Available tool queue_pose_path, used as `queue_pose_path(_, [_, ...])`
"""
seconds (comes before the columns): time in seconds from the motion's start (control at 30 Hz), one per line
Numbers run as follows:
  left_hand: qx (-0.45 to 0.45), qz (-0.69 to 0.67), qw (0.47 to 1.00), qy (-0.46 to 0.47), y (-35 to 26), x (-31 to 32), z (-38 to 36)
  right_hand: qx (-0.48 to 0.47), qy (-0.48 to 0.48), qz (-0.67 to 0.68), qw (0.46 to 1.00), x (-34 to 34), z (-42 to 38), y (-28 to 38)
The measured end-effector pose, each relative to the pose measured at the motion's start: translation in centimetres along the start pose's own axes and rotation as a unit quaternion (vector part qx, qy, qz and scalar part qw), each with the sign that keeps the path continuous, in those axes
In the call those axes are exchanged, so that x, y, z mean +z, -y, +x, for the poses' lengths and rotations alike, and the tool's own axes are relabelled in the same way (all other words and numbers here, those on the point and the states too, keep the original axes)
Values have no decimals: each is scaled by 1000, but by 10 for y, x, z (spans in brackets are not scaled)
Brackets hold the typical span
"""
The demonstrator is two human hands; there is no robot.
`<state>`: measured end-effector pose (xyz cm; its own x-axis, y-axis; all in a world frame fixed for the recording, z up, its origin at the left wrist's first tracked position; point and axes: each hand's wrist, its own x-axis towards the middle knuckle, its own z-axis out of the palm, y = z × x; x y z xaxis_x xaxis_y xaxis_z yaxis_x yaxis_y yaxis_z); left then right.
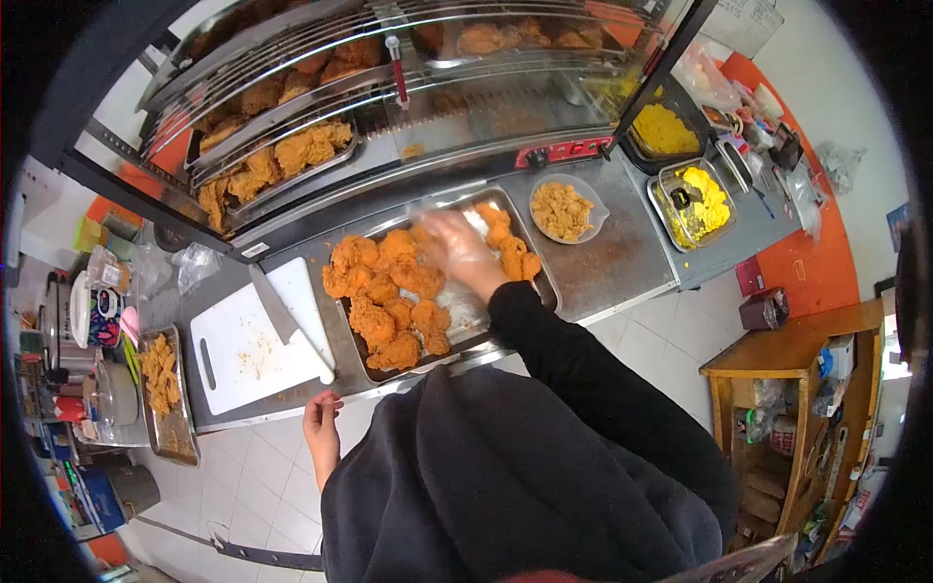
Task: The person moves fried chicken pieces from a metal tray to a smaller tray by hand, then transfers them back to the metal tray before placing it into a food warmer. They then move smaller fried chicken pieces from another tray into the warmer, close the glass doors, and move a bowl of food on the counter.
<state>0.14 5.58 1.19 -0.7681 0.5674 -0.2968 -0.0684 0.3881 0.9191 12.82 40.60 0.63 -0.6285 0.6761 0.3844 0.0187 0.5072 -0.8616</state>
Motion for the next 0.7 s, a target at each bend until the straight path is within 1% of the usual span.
queue_pose_path(0.03, [4,3,1000,-5,-2,0,-1,-16,-23,-83,996,-23,5,31])
queue_pose_path(0.07, [7,5,1000,-10,-4,0,-4,-31,-43,-164,985,-41,3,44])
queue_pose_path(0.13, [-6,-3,1000,-22,-6,1,-7,83,-14,-182,980,-72,-20,24])
queue_pose_path(0.17, [-8,0,1000,-19,-4,0,-6,121,95,-343,926,-87,-24,27])
queue_pose_path(0.2, [-10,4,1000,-16,-2,0,-7,153,200,-491,834,-94,-27,31])
queue_pose_path(0.23, [-14,2,1000,-19,-1,1,-7,151,205,-491,833,-91,-33,31])
queue_pose_path(0.3, [-24,-4,999,-22,-1,5,-7,139,150,-575,792,-82,-48,27])
queue_pose_path(0.43, [-4,-18,1000,-20,-11,10,-5,114,163,-594,780,-69,-50,8])
queue_pose_path(0.5, [3,-18,999,-26,-12,9,-5,165,270,-615,722,-68,-39,12])
queue_pose_path(0.53, [11,-19,999,-25,-13,9,-4,160,269,-615,723,-70,-37,16])
queue_pose_path(0.6, [7,-16,999,-30,-11,6,-4,187,270,-540,775,-81,-34,35])
queue_pose_path(0.63, [6,-12,999,-29,-9,5,-5,161,240,-509,811,-88,-36,37])
queue_pose_path(0.67, [3,-7,1000,-29,-7,4,-7,156,242,-511,810,-92,-37,42])
queue_pose_path(0.7, [1,-10,999,-32,-6,3,-8,174,181,-450,857,-95,-38,49])
